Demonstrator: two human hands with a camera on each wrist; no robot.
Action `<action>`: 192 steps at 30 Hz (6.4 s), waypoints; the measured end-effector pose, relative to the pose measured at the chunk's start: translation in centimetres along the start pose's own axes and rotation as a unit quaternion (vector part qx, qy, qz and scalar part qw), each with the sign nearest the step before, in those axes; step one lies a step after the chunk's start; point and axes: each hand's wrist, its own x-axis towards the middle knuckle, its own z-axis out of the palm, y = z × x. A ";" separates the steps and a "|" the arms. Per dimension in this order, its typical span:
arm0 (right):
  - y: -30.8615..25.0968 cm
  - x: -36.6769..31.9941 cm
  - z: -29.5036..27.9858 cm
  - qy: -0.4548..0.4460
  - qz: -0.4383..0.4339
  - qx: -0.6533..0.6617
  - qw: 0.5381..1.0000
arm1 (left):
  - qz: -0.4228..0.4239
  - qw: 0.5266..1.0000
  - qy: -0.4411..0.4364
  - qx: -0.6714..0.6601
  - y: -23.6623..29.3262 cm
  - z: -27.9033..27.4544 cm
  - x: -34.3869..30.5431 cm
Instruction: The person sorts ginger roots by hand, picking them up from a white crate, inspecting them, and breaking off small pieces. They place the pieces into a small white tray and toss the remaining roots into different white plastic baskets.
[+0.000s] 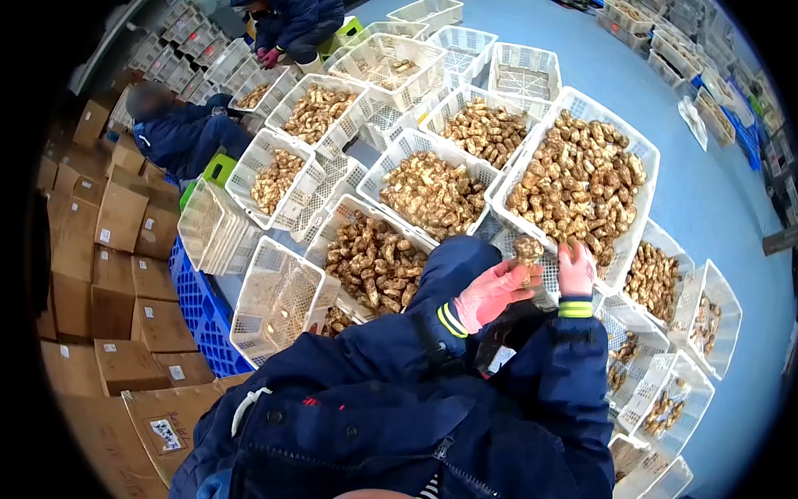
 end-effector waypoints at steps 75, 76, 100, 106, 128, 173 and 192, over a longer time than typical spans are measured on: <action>-7.6 -9.5 -9.0 -0.017 0.050 0.366 0.929 | -0.048 0.995 0.089 0.011 -4.4 4.5 -1.4; -7.6 -9.6 -9.0 -0.008 0.010 0.262 0.965 | -0.085 0.990 0.067 0.089 -5.3 2.3 -0.9; -6.4 -7.5 -11.4 -0.036 0.132 0.437 0.889 | -0.056 0.992 0.062 -0.099 0.7 3.2 -0.2; -4.8 -7.0 -11.8 -0.046 0.182 0.408 0.894 | 0.221 0.970 -0.076 -0.071 8.1 1.0 3.9; -0.1 5.5 -0.9 -0.312 -0.037 -0.228 0.922 | -0.023 0.994 0.047 -0.095 -1.6 1.7 -0.4; -1.8 -4.0 -10.4 -0.095 0.192 0.509 0.833 | -0.169 0.985 0.019 0.012 -2.6 2.4 -1.7; -11.1 -7.4 -11.0 -0.160 0.151 0.388 0.895 | -0.020 0.996 -0.046 -0.077 -2.1 1.9 -0.7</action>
